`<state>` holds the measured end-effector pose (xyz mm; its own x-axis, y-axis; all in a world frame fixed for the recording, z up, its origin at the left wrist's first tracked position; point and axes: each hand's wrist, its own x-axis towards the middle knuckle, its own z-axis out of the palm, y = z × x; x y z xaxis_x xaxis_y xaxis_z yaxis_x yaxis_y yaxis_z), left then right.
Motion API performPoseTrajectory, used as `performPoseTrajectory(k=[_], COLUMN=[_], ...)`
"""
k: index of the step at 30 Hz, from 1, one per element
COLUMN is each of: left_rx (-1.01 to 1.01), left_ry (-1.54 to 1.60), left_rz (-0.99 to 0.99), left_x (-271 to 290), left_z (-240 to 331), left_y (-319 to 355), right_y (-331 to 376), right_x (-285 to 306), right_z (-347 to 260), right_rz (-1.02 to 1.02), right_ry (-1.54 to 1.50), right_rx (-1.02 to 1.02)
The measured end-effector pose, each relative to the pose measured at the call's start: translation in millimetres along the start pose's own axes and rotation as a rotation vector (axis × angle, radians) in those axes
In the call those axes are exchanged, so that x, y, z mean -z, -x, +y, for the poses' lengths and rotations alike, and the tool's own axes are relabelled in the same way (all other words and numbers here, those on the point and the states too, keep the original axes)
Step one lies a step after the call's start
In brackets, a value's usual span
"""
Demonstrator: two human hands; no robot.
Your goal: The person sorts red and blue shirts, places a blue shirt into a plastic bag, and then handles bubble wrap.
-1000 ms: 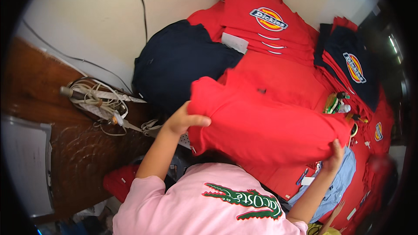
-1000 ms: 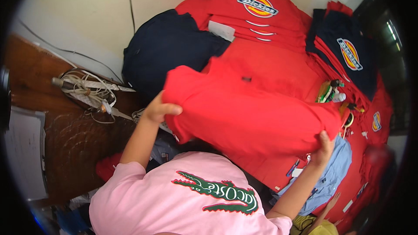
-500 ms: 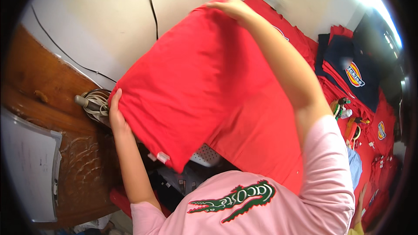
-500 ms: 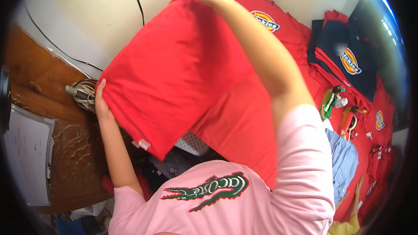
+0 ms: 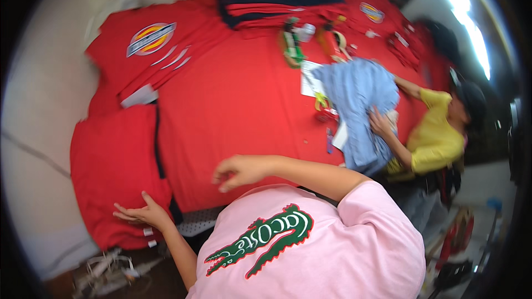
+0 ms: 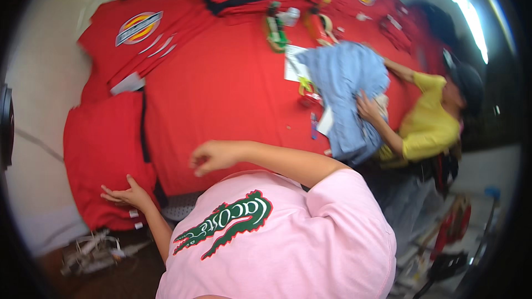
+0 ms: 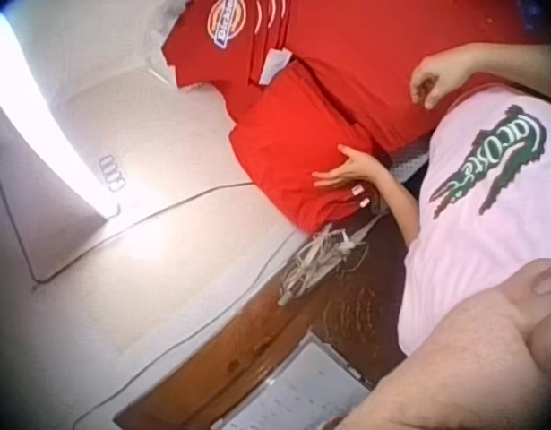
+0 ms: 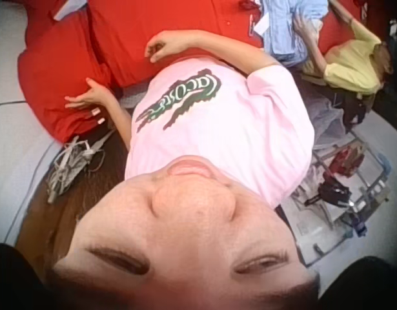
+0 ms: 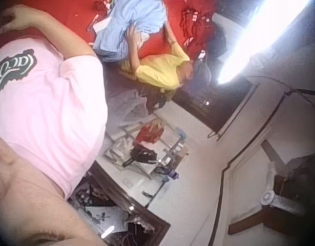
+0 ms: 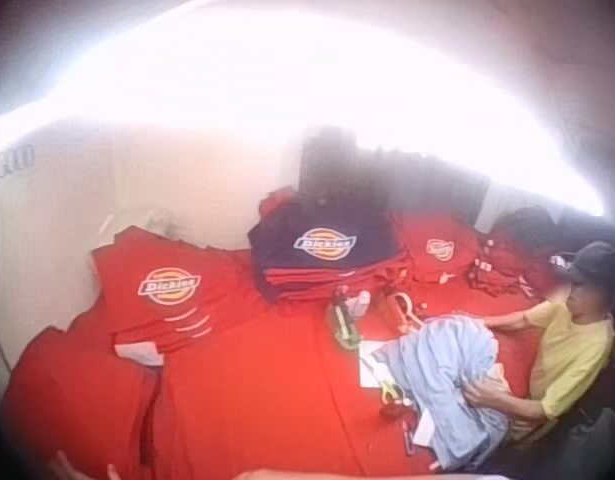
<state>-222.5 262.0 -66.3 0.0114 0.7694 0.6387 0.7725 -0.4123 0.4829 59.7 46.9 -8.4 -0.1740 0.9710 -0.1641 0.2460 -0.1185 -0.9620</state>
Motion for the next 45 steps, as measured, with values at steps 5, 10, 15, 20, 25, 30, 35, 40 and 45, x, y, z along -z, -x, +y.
performPoseTrajectory(k=[5,10,15,20,25,30,35,40,45], left_rx=[-0.310,-0.589,-0.767,-0.837,-0.921,-0.843,-0.850,-0.871,-0.712], left_ry=[0.588,0.667,0.859,0.900,0.736,0.766,0.562,0.269,0.234], left_rz=[-0.630,-1.178,-1.500,-1.392,-1.396,-1.134,-0.920,-0.921,-0.923], left_x=[-77.6,-113.5,-115.8,-126.8,-146.2,-181.2,-238.7,-324.8,-353.5], left_z=[101.1,216.8,337.3,437.9,481.7,548.7,629.5,664.7,672.9], left_y=[28.0,97.9,171.3,218.7,229.2,177.6,135.7,151.1,166.6], right_y=[190.6,278.5,295.2,288.8,297.7,308.6,326.6,329.2,332.9], right_x=[-34.5,-77.7,-73.0,-11.3,26.1,49.4,87.8,113.6,124.1], right_z=[69.1,76.4,98.2,134.7,173.2,193.8,199.6,217.4,220.1], right_rz=[0.490,1.058,1.205,1.231,1.129,0.894,0.795,0.736,0.690], right_ry=[-0.205,-0.025,0.279,0.422,0.642,0.821,0.789,0.701,0.735], right_rx=[-0.435,-0.831,-0.837,-0.804,-0.666,-0.467,-0.166,-0.136,-0.103])
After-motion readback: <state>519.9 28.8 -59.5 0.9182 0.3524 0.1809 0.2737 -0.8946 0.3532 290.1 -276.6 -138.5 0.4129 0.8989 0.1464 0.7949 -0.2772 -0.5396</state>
